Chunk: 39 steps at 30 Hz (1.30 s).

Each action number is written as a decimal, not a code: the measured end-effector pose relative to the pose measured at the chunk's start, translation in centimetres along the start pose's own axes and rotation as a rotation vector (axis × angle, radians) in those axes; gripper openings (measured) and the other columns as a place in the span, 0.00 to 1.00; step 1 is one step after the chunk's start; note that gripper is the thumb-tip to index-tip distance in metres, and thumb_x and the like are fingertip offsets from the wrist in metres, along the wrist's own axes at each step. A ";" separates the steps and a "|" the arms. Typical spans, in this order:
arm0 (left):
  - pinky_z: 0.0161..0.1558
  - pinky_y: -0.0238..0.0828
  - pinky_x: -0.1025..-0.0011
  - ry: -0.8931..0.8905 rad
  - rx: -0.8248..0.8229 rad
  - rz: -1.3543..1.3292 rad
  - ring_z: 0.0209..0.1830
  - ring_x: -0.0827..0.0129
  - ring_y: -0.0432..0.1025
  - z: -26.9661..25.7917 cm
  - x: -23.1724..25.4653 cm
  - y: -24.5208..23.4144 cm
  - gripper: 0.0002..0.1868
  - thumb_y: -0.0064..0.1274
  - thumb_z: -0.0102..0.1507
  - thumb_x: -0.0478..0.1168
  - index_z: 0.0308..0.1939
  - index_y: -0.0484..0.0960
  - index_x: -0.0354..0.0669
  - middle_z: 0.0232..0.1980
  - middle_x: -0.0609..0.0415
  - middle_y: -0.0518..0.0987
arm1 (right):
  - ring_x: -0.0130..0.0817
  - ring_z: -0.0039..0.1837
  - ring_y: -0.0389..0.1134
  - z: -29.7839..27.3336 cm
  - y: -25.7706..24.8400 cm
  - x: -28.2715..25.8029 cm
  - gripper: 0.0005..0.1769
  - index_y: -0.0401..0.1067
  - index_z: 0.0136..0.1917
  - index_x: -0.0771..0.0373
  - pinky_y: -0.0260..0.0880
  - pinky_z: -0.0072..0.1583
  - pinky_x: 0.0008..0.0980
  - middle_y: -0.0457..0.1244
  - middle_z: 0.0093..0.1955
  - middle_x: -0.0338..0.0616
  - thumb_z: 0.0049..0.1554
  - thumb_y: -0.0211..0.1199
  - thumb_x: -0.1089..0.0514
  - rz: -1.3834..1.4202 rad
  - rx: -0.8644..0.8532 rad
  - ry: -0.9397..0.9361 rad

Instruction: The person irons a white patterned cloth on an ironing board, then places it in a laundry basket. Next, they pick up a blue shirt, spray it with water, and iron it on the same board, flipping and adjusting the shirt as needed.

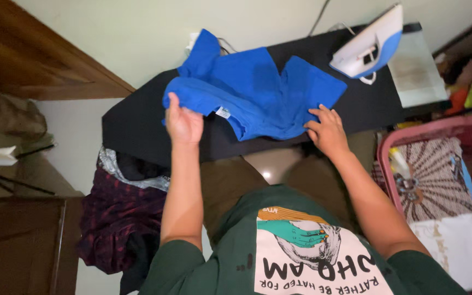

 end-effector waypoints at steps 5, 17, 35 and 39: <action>0.64 0.69 0.54 0.239 0.108 0.372 0.64 0.61 0.70 -3.1 9.7 -5.3 0.24 0.48 0.72 0.55 0.62 0.72 0.41 0.63 0.51 0.75 | 0.52 0.61 0.70 1.1 3.2 2.5 0.07 0.71 0.57 0.60 0.65 0.68 0.49 0.68 0.57 0.50 0.64 0.61 0.60 0.382 0.147 0.210; 0.79 0.59 0.56 0.801 0.077 0.509 0.74 0.56 0.66 -15.2 25.7 -5.7 0.39 0.37 0.76 0.63 0.73 0.68 0.29 0.73 0.45 0.71 | 0.22 0.43 0.63 2.5 11.6 -17.4 0.10 0.76 0.51 0.66 0.66 0.45 0.29 0.66 0.40 0.36 0.62 0.66 0.56 1.248 -0.908 -0.023; 0.75 0.44 0.49 -0.305 -0.246 1.979 0.82 0.47 0.48 13.1 -9.3 -9.5 0.38 0.49 0.68 0.59 0.76 0.57 0.46 0.81 0.40 0.56 | 0.29 0.43 0.66 5.8 12.4 9.6 0.27 0.68 0.63 0.61 0.67 0.41 0.32 0.66 0.42 0.40 0.54 0.73 0.52 0.743 -0.442 0.787; 0.71 0.44 0.35 -0.027 -0.266 1.963 0.80 0.44 0.51 7.4 -11.1 -5.2 0.30 0.54 0.66 0.54 0.72 0.70 0.59 0.78 0.46 0.62 | 0.28 0.39 0.69 3.3 14.5 10.1 0.22 0.73 0.57 0.67 0.71 0.38 0.29 0.68 0.39 0.41 0.52 0.73 0.56 0.710 -0.466 0.686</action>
Point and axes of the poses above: each hand's wrist, its own z-axis towards the middle knuckle, its own y-axis out of the palm, x = y × z, the point moved 8 cm from there along z, towards the middle knuckle
